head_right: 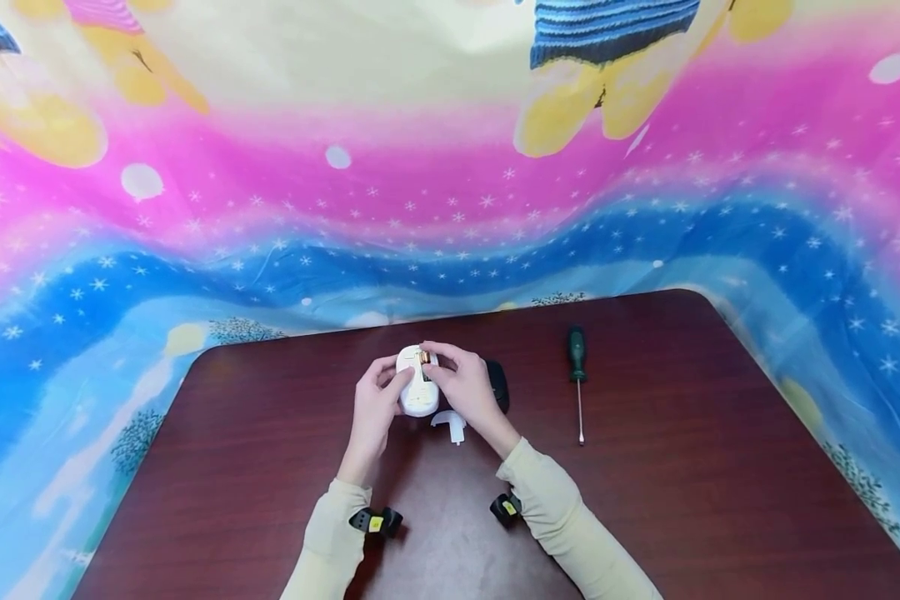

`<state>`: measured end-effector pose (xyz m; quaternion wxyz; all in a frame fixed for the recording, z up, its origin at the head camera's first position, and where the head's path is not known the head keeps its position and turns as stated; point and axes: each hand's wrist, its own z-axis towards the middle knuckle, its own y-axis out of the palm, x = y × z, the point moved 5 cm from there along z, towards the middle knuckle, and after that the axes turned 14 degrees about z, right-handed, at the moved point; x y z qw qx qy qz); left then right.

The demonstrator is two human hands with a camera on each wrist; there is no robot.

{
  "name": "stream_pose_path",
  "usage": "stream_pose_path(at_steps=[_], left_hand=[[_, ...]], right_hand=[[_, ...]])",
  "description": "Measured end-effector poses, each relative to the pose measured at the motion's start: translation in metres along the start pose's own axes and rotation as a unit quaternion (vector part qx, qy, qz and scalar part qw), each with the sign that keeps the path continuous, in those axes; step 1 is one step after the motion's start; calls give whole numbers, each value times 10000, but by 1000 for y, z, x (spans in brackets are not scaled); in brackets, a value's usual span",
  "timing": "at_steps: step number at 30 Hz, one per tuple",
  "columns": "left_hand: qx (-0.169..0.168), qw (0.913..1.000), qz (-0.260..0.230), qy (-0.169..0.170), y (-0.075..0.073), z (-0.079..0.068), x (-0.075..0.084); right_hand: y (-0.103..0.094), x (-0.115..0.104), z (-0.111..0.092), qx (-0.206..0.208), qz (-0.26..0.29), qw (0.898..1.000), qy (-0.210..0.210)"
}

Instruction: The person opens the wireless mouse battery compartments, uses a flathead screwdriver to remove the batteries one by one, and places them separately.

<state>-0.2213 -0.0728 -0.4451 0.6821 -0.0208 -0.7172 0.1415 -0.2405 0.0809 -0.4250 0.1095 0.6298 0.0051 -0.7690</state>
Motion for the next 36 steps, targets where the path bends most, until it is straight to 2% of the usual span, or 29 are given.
stream_pose_path(at_steps=[5,8,10,13,15,19,22,28,36], left_hand=[[81,9999,-6,-79,0,1,-3],[126,9998,100,-90,-2,-2,5],[120,9998,144,-79,-5,-7,15],[115,9998,171,43,-9,-17,31],[136,9997,188,64,-10,-18,34],[282,9990,323,84,-7,-6,12],[399,9983,408,111,-7,2,-3],[438,9980,418,178,-11,4,-6],[599,9960,607,252,-18,6,-6]], right_hand=[[-1,-6,-1,168,-834,9948,-561],[-1,-9,-2,270,-1098,9907,-757],[-1,-11,-3,308,-1085,9903,-814],[-1,-10,-2,275,-623,9946,-782],[-3,-9,-2,360,-190,9969,-667],[-8,-4,0,630,775,9946,-286],[-11,0,0,741,1228,9897,51],[-13,7,-1,811,1466,9840,605],[-11,16,-4,840,1540,9786,1074]])
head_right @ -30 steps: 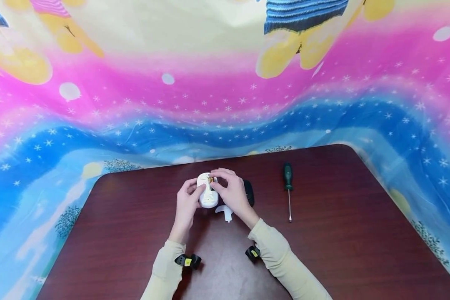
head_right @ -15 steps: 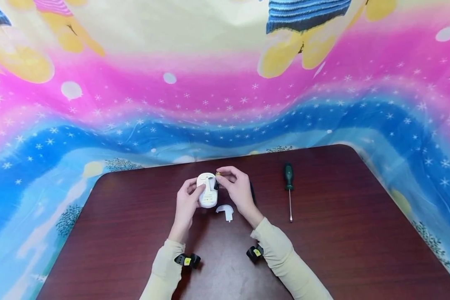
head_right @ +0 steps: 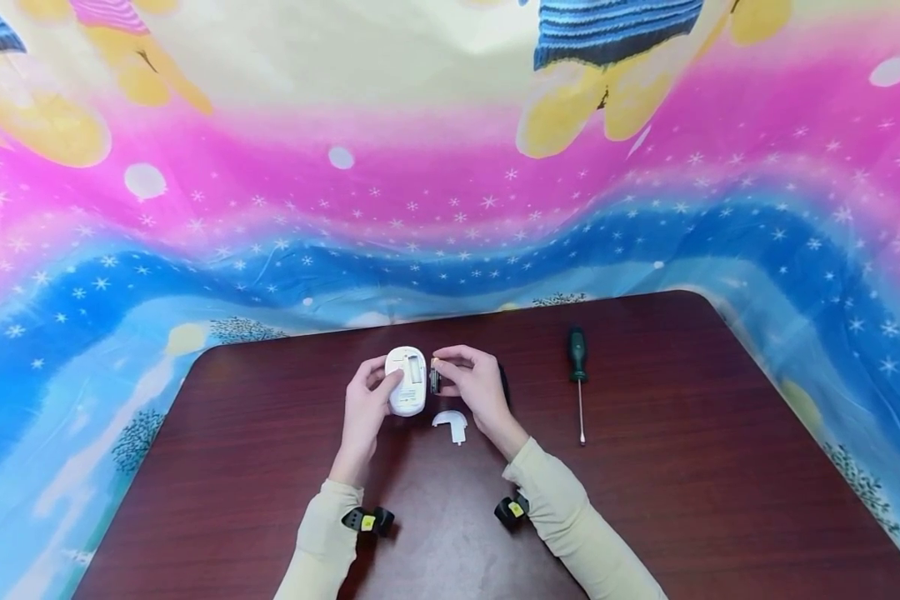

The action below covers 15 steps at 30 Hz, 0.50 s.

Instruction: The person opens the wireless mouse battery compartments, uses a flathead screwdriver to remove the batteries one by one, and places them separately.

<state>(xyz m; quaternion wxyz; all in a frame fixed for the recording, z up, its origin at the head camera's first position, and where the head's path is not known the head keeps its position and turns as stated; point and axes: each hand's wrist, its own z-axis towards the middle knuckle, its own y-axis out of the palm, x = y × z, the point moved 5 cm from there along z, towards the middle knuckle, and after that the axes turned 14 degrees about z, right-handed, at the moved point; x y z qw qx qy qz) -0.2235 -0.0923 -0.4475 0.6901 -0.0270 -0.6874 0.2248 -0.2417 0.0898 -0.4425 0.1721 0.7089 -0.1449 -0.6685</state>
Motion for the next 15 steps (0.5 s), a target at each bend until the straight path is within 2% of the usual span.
stream_pose_path(at_steps=[6,15], left_hand=[[86,9998,32,187,-7,1,0],[63,9999,-15,123,-16,5,-6]], right_hand=[[2,11,-1,-70,-318,9990,315],[6,24,-4,-279,-552,9961,624]])
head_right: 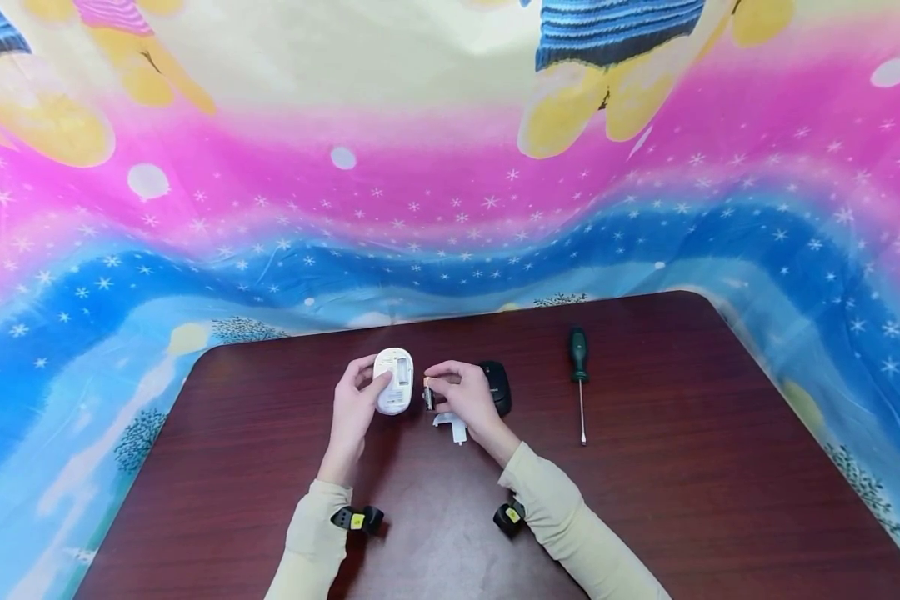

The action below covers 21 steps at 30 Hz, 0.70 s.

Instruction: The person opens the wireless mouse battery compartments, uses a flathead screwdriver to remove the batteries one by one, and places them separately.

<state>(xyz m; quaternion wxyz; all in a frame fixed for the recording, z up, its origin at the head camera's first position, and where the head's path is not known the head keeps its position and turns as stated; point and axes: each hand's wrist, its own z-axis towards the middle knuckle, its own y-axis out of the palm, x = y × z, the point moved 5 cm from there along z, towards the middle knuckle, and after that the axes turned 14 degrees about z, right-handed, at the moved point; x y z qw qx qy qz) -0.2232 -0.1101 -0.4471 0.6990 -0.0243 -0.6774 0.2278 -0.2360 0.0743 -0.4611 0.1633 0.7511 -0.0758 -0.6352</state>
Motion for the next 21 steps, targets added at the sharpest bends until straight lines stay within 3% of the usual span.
stream_pose_path(at_steps=[12,21], left_hand=[[-170,9997,72,137,-8,6,-8],[-345,9949,813,495,-13,9,-11]], right_hand=[[7,19,-1,-364,-167,9976,569],[11,29,-1,-468,-754,9953,397]])
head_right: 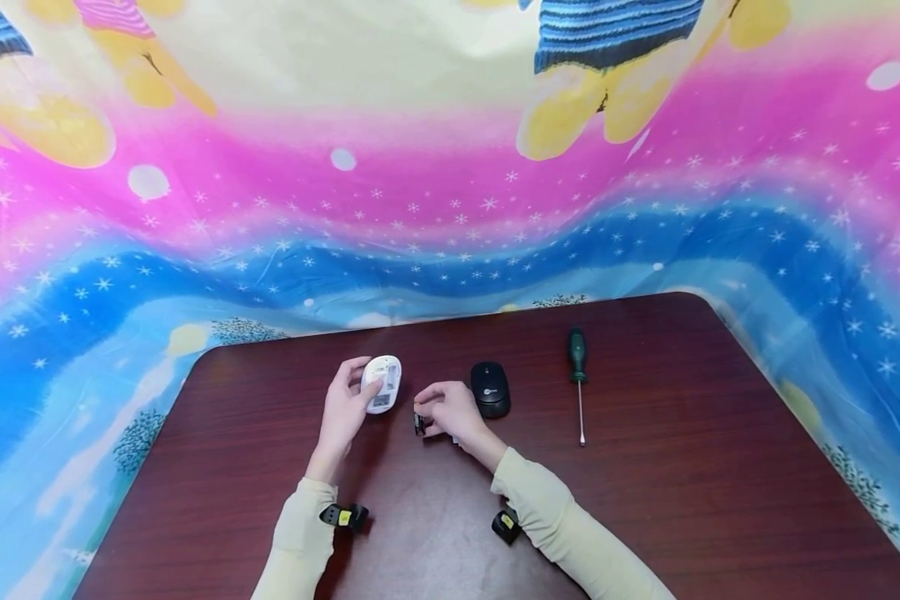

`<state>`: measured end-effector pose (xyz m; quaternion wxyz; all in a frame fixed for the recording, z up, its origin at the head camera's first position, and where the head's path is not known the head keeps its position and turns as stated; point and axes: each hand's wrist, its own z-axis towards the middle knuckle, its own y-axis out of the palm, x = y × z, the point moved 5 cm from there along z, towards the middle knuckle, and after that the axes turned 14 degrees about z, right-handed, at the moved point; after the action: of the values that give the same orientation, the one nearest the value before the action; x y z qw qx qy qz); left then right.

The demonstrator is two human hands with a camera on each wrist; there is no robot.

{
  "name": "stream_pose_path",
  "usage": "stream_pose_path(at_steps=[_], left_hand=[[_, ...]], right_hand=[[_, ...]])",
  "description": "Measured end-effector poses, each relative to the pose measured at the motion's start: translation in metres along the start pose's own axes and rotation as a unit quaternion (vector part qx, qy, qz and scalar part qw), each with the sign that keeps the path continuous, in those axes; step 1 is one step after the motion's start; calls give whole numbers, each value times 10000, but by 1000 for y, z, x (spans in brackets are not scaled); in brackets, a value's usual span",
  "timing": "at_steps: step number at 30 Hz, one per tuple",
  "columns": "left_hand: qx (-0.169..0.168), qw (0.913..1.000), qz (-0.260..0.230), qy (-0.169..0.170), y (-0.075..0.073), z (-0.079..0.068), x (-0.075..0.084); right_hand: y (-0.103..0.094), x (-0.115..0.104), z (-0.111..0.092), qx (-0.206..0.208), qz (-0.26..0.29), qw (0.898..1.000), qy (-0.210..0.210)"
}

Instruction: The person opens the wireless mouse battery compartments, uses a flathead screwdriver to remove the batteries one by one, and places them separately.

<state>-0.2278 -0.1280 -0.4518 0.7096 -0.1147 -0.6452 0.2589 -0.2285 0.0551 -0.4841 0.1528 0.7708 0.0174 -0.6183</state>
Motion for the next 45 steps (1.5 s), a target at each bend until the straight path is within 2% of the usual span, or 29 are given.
stream_pose_path(at_steps=[8,12,19,23,28,33,37,43,45], left_hand=[[-251,9966,692,375,3,2,1],[-325,9951,788,508,4,1,0],[-516,9920,758,867,5,0,-2],[-622,9901,835,937,4,0,-3],[-700,9903,744,946,2,-1,-4],[-721,9924,465,884,4,0,-4],[-689,9952,321,611,6,2,-7],[-640,9958,624,210,8,5,-15],[-639,9945,814,171,10,6,-18]], right_hand=[[4,7,-1,-86,-194,9997,116],[5,7,0,-86,-381,9992,75],[7,5,2,-130,-1049,9943,-104],[9,1,2,-198,-1661,9854,-333],[11,-3,1,-248,-2311,9706,-628],[12,-3,1,-233,-2444,9667,-716],[13,-3,0,-267,-2604,9617,-808],[16,-5,-2,-343,-2877,9526,-923],[17,-6,-4,-363,-3001,9482,-977]])
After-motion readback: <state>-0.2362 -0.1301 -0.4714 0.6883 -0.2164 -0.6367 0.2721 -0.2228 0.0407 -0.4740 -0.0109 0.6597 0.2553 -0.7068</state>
